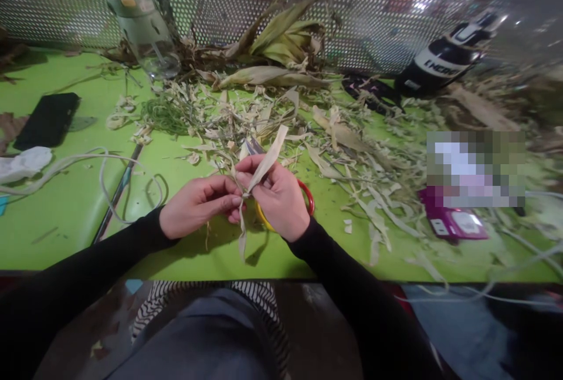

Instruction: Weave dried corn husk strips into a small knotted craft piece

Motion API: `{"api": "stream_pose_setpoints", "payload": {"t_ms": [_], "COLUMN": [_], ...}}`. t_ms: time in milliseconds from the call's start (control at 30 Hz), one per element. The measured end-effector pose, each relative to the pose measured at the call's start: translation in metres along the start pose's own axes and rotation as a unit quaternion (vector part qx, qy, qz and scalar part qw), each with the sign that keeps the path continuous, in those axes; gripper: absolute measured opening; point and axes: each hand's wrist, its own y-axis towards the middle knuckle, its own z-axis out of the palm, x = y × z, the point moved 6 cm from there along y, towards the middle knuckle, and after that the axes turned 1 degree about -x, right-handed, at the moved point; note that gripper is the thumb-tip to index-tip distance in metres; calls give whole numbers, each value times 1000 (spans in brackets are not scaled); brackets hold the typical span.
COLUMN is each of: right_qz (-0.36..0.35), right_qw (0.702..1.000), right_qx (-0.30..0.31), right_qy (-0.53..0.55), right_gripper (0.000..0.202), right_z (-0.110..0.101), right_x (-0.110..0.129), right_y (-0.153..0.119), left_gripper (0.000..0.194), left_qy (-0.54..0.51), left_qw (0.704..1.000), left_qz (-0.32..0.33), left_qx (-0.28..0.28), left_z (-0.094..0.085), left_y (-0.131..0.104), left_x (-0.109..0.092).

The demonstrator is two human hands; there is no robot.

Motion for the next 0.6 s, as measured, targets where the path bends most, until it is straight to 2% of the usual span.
{"api": "stream_pose_setpoints", "payload": {"t_ms": [133, 267, 400, 600], "right_qz": [-6, -9, -65, -116], "right_qw": [1000, 1000, 996, 988], "right_qx": [0, -1, -1, -9], "right_qy": [-14, -16, -56, -103], "right_gripper": [8, 11, 17, 8], "right_z": [1, -2, -7, -5], "right_x": [-1, 3, 13, 16], "right_y": [0, 0, -1, -5], "left_gripper": [15, 16, 19, 20], "left_qy": [8, -48, -115, -156], "left_qw": [1000, 998, 992, 986], "left_qz": [0, 14, 13, 12], "left_qx": [-2, -24, -55, -65], "left_z": [2, 1, -5, -10], "left_y": [-1, 0, 2, 3], "left_x": [1, -1, -3, -2]}}
